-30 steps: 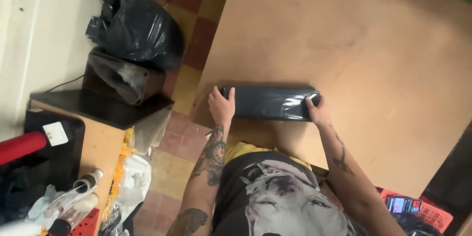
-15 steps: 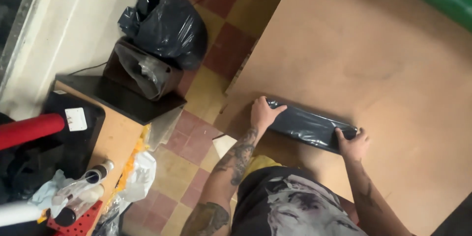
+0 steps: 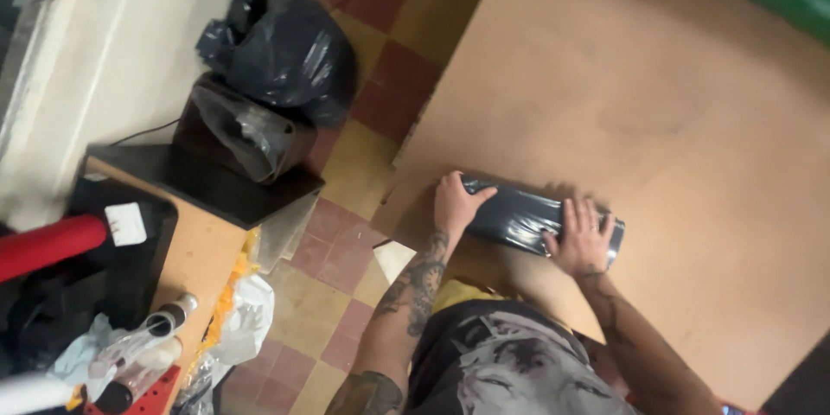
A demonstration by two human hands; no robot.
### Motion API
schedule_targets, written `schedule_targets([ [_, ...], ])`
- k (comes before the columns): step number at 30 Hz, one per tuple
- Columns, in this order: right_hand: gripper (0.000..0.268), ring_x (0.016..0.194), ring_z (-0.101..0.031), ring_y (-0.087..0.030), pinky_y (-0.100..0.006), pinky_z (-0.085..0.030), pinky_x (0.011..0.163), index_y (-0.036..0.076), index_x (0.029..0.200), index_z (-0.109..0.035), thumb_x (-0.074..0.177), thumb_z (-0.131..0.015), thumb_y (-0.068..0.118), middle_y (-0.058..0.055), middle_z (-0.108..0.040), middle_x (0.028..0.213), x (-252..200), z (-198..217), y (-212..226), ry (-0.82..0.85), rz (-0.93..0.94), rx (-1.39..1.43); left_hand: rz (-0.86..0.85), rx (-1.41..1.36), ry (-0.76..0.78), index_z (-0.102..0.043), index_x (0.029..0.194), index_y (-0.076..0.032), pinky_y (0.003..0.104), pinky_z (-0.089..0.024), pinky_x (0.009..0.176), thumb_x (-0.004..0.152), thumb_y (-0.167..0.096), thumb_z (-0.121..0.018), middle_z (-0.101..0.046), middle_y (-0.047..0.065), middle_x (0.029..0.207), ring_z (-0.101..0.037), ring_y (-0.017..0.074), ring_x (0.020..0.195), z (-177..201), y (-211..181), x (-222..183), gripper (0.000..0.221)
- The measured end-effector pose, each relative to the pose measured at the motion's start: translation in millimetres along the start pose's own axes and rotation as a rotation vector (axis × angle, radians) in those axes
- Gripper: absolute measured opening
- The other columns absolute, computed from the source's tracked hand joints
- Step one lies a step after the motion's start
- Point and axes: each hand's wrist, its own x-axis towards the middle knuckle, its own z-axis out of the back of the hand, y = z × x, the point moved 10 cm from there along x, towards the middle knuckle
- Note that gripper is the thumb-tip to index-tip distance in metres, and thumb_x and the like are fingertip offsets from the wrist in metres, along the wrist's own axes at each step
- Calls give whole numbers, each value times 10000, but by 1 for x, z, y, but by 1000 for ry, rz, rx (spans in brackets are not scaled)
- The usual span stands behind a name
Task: Folding large black plastic bags into smaller rectangular shapes and placing them into a red plastic crate.
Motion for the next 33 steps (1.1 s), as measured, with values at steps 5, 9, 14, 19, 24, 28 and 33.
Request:
schedule_targets([
  [5,951,1469,-403,-356,-623,-416,1103,116,1587,-407,791,-710,539,-171,-425,1586,-20,-20,-71,192,-121,312,40,86,94,-579,1239,-9,502,-585,878,719,-754,-762,-629,227,1117,-683,421,1079,-12,11,1,926],
  [9,867,1231,-645,-337,-472,-521,1049,163,1408,-649,626,-901,441,-125,-655,1326,-5,-49,-118,362,-131,532,-24,444,190,-566,1321,-57,554,-538,934,734,-743,-764,-586,202,1224,-627,411,1162,28,-49,4,924],
  [14,1117,1237,-635,-340,-486,-555,999,281,1468,-552,460,-984,488,-66,-622,1367,6,-84,-124,663,-210,389,-471,652,525,-587,1299,-111,522,-427,1057,671,-533,-906,-619,121,1249,-586,322,1241,-52,-98,-4,821],
  [19,1184,1170,-677,-307,-488,-604,878,340,1403,-584,333,-1019,598,-27,-636,1304,19,-102,-121,764,-242,181,-507,838,782,-641,1199,-102,521,-533,949,498,-611,-954,-650,122,1184,-621,336,1181,-99,-93,7,922],
  [24,990,1194,-668,-372,-492,-577,964,211,1359,-642,486,-1016,492,-135,-665,1288,18,-61,-107,846,-234,349,-432,910,951,-628,1254,-55,524,-514,1006,544,-615,-946,-634,159,1262,-596,349,1253,-98,-102,-2,959],
  [28,968,1167,-675,-363,-487,-573,949,208,1262,-672,407,-1027,490,-129,-705,1207,-9,-84,-120,801,-312,562,-361,838,962,-582,1276,-28,535,-511,1030,602,-547,-953,-626,218,1299,-592,395,1268,-88,-85,-5,927],
  [33,874,1222,-609,-448,-547,-506,1004,44,1288,-636,578,-969,430,-280,-659,1230,-61,-53,-132,565,-636,1039,-144,665,928,-612,1370,-6,498,-432,1145,677,-421,-925,-595,247,1429,-526,388,1376,-56,-73,11,866],
])
